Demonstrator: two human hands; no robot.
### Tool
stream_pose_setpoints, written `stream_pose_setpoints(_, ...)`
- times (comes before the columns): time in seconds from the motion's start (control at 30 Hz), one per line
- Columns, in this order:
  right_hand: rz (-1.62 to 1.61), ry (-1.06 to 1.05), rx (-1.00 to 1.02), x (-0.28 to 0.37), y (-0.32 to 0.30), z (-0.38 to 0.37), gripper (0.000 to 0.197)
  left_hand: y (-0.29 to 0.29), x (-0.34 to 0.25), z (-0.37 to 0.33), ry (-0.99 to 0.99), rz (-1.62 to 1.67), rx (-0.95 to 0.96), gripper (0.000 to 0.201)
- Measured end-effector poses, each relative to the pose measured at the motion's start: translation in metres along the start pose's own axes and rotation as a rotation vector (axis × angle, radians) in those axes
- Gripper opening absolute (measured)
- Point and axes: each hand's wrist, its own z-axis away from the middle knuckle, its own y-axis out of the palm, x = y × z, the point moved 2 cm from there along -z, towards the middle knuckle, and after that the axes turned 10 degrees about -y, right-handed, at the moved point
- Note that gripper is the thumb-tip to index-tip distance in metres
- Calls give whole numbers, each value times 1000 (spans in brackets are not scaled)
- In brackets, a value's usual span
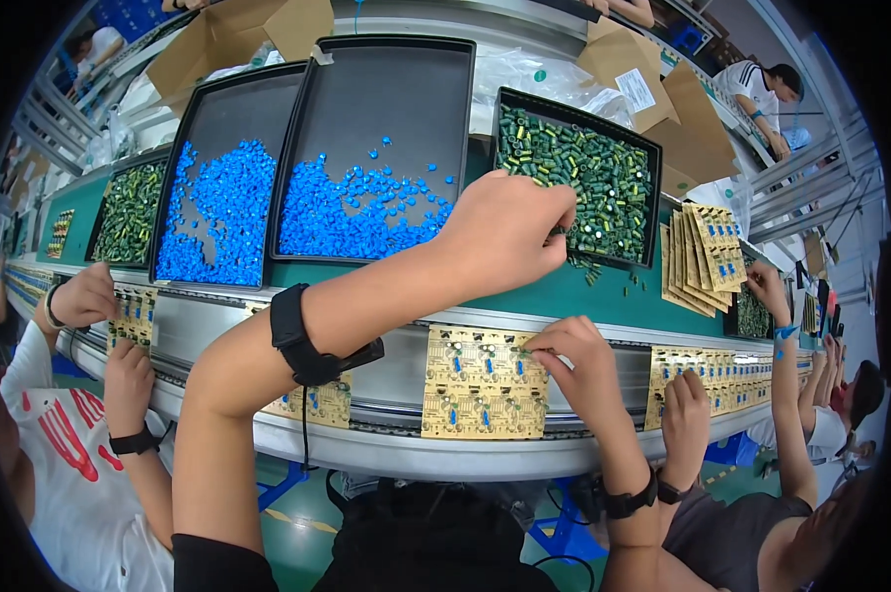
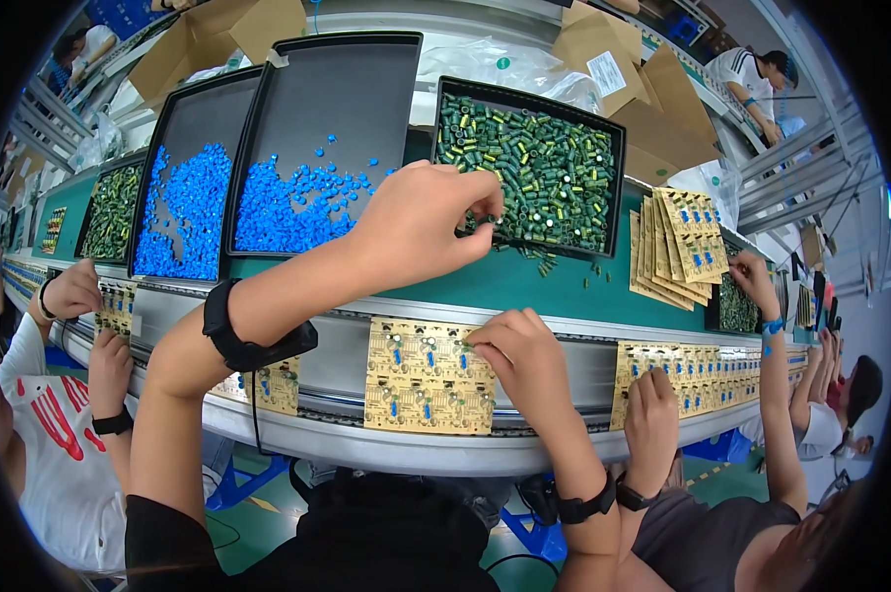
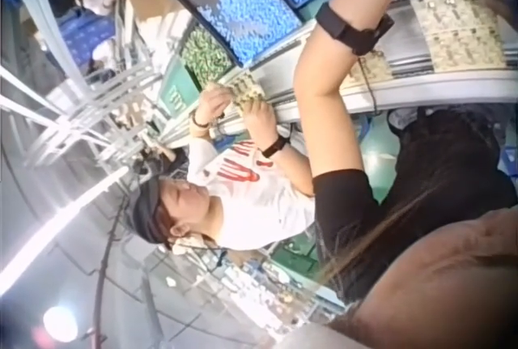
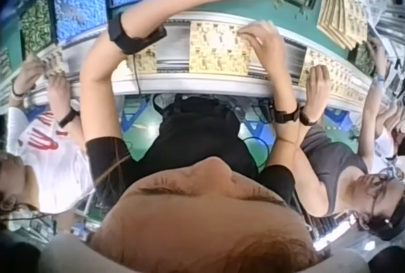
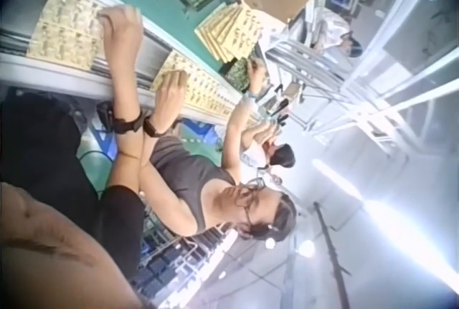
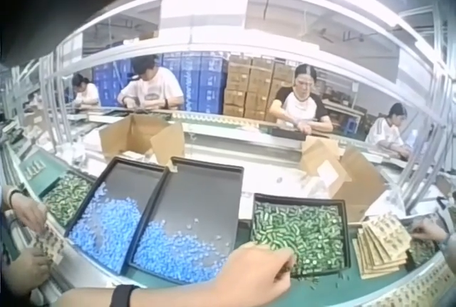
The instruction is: The person picks up capacitors and blue components from trays and inserts them into circuit boards on a conveyor belt by hand. After placing the components, the person pushes the circuit boards along the assembly line.
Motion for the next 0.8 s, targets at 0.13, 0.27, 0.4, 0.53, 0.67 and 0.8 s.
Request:
stream_pose_setpoints(0.13, 63, -100, 25, -3, 0, -4, 14, -4, -2, 5, -17, -9, 1, 11)
stream_pose_setpoints(0.27, 141, -175, 89, -1, -2, -11, 12, -7, -1, 9, -7, 0, -8, 11)
stream_pose_setpoints(0.4, 119, -188, 86, -2, -2, -14, 11, -10, 0, 12, -10, 12, 4, 11)
stream_pose_setpoints(0.53, 114, -199, 128, 4, -4, -21, 15, -15, 3, 16, 6, 4, -14, 11)
stream_pose_setpoints(0.67, 177, -213, 201, 10, -1, -30, 20, -11, 11, 14, -65, 178, 103, 13)
stream_pose_setpoints(0.8, 326, -313, 163, 16, 8, -33, 15, -22, 11, 15, -330, 667, 434, 17)
